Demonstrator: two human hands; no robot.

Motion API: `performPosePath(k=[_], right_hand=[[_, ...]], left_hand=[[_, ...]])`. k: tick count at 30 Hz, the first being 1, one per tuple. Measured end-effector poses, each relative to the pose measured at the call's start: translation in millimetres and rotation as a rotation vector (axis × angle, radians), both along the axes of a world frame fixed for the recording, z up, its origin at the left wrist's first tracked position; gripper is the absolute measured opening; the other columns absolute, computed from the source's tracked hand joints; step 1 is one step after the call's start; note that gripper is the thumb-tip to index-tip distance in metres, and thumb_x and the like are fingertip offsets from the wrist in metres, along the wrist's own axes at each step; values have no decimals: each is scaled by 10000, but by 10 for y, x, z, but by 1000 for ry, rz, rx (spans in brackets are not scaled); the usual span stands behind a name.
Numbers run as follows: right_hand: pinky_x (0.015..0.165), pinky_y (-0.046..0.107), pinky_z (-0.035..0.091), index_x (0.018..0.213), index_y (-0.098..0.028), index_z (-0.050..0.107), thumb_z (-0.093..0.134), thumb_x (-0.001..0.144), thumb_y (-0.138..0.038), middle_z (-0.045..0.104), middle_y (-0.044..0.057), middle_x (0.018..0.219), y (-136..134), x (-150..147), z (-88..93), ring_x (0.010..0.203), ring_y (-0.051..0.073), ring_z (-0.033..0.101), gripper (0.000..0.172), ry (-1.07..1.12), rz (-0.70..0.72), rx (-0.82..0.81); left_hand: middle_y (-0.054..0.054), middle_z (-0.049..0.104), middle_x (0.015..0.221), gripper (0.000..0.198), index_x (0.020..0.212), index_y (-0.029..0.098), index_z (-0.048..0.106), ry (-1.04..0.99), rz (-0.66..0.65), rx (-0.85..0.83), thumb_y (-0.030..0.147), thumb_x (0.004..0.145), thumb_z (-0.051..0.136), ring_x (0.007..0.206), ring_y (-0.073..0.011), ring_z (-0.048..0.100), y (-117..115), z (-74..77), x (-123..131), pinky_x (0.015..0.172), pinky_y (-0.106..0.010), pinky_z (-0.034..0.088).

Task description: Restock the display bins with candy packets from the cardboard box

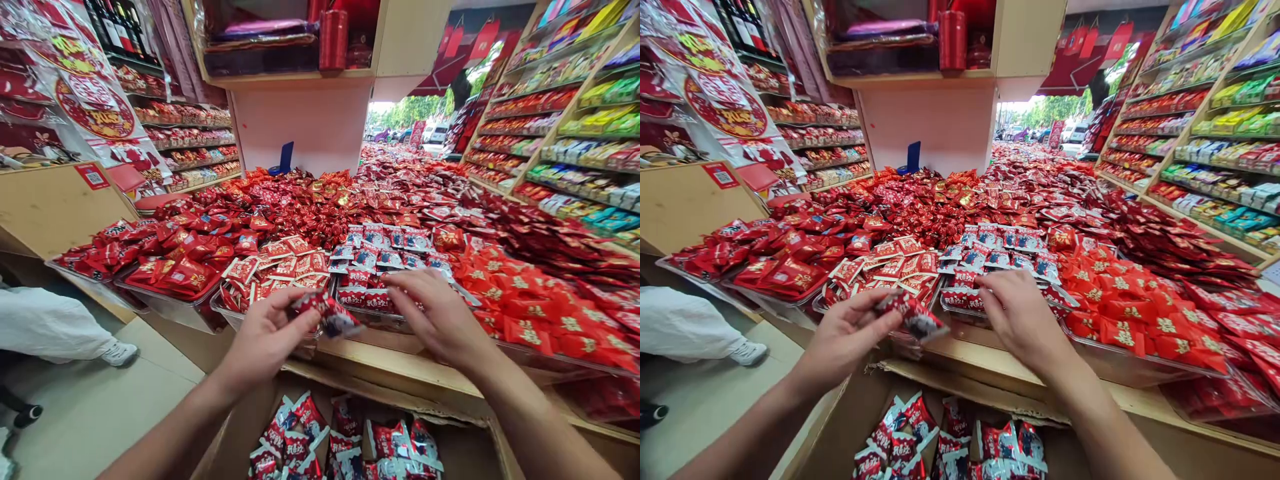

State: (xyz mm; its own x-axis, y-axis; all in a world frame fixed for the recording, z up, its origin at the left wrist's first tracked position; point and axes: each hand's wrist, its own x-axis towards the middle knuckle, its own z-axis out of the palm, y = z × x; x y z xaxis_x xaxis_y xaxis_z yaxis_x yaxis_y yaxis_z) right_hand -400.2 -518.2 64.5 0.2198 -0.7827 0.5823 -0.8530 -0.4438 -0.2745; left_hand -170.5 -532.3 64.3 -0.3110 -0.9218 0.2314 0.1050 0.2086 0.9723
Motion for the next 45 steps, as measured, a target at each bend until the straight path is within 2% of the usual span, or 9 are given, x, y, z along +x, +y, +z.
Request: performPosePath(k=[4, 7, 12, 17, 25, 29, 33, 36, 45], right_hand=[[794, 362, 350, 915, -119, 633, 370, 815, -132, 647, 108, 882, -658, 130, 133, 829, 213, 545, 282, 427, -65, 191], [749, 344, 343, 848, -115, 650, 407, 758, -84, 651, 127, 841, -837, 204, 103, 803, 220, 547, 261, 551, -103, 288], [711, 331, 349, 949, -163, 634, 401, 764, -102, 654, 94, 923, -696, 182, 128, 856, 228, 523, 304, 418, -105, 340], [699, 371, 336, 1029, -222, 607, 385, 783, -122, 660, 63, 952, -470, 144, 65, 884, 257, 496, 346, 324, -145, 277], [709, 355, 352, 1035, -217, 612, 392, 824, -161, 651, 82, 883, -366, 135, -101, 853, 229, 505, 311, 214, -116, 176], [741, 360, 358, 1018, -190, 612, 393, 824, -156, 646, 88, 902, -344, 153, -183, 872, 226, 501, 295, 175, -128, 117], [757, 359, 355, 1048, -192, 595, 389, 828, -142, 637, 92, 951, -315, 183, -207, 910, 227, 493, 305, 145, -135, 100], [768, 368, 345, 1089, -196, 569, 395, 824, -129, 629, 86, 985, -296, 213, -203, 945, 237, 480, 324, 162, -146, 108], [795, 361, 323, 1119, -182, 540, 450, 806, -125, 616, 68, 1038, -290, 288, -236, 966, 222, 458, 331, 172, -191, 43]], left_hand=[[-36, 663, 864, 357, 969, 154, 620, -46, 133, -109, 302, 653, 698, 787, -163, 613, -169, 115, 52, 724, -267, 510], [-51, 664, 916, 373, 976, 145, 613, -44, 152, -133, 298, 648, 704, 843, -180, 612, -224, 146, 103, 756, -282, 512], [-55, 664, 933, 371, 987, 141, 606, -80, 132, -174, 291, 659, 696, 830, -170, 614, -514, 199, 149, 772, -294, 501], [-56, 668, 867, 275, 936, 112, 625, -253, 95, -289, 247, 697, 641, 776, -159, 604, -897, 218, -6, 735, -286, 476], [-53, 655, 860, 225, 923, 114, 617, -341, 60, -395, 216, 722, 606, 747, -142, 588, -1064, 254, -180, 710, -284, 457], [-44, 629, 759, 349, 1041, 98, 524, -309, 16, -340, 163, 712, 623, 678, -129, 584, -1238, 315, -262, 644, -269, 458], [18, 575, 590, 377, 1106, 94, 448, -402, -17, -289, 134, 754, 578, 515, -99, 542, -1454, 406, -499, 527, -228, 424], [10, 581, 588, 315, 1058, 85, 494, -480, -25, -299, 122, 756, 575, 497, -94, 540, -1607, 454, -787, 523, -228, 427], [-44, 614, 890, 172, 937, 109, 579, -839, -3, -374, 220, 806, 560, 781, -148, 592, -1948, 455, -1699, 702, -325, 494]])
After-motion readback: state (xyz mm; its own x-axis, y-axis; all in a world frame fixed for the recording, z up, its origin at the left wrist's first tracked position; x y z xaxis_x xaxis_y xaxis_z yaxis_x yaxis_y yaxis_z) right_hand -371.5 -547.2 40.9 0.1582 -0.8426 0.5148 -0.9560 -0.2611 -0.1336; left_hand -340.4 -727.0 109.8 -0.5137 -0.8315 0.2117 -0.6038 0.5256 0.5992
